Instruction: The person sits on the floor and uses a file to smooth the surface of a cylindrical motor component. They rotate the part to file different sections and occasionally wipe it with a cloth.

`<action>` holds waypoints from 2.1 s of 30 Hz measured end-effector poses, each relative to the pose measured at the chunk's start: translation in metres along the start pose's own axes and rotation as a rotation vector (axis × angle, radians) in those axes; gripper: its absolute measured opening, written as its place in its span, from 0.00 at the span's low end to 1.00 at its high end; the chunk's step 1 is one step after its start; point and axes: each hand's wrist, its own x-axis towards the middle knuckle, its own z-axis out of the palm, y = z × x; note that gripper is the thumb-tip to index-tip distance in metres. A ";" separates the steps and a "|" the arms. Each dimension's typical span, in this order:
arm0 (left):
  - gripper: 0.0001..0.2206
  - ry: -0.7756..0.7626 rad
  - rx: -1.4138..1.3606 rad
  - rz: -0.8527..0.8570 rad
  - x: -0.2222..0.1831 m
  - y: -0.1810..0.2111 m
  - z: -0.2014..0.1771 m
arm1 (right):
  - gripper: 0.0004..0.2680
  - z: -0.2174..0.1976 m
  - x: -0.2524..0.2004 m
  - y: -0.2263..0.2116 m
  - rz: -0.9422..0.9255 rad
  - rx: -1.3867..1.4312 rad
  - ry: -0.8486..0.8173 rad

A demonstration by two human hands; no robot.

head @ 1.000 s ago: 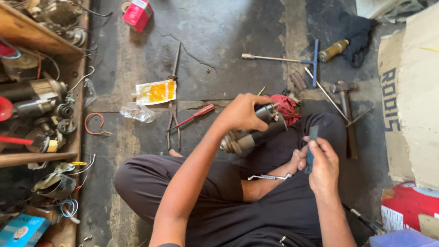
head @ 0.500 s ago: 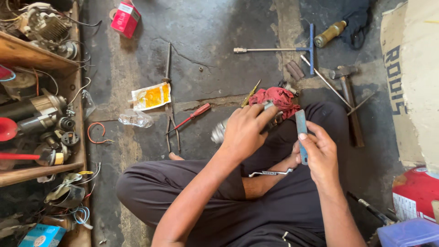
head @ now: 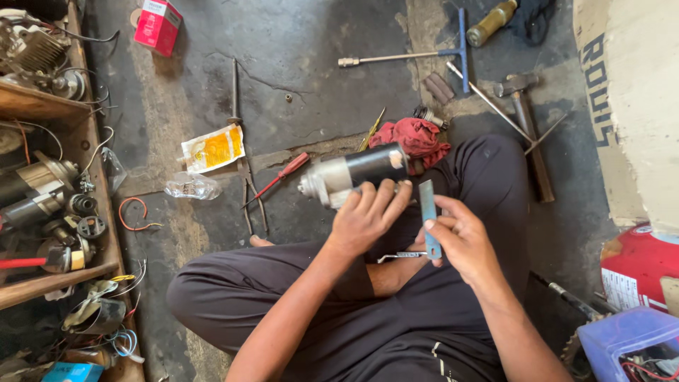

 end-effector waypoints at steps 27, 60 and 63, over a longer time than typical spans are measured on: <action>0.62 -0.414 -0.290 -0.215 0.049 -0.020 -0.024 | 0.16 0.000 0.009 0.055 -0.041 0.131 -0.062; 0.57 -0.412 -0.260 -0.305 0.055 -0.011 -0.011 | 0.16 0.012 -0.021 0.004 -0.325 -0.487 0.166; 0.57 -0.426 -0.266 -0.303 0.058 -0.014 -0.010 | 0.16 0.013 -0.021 0.006 -0.463 -0.530 0.173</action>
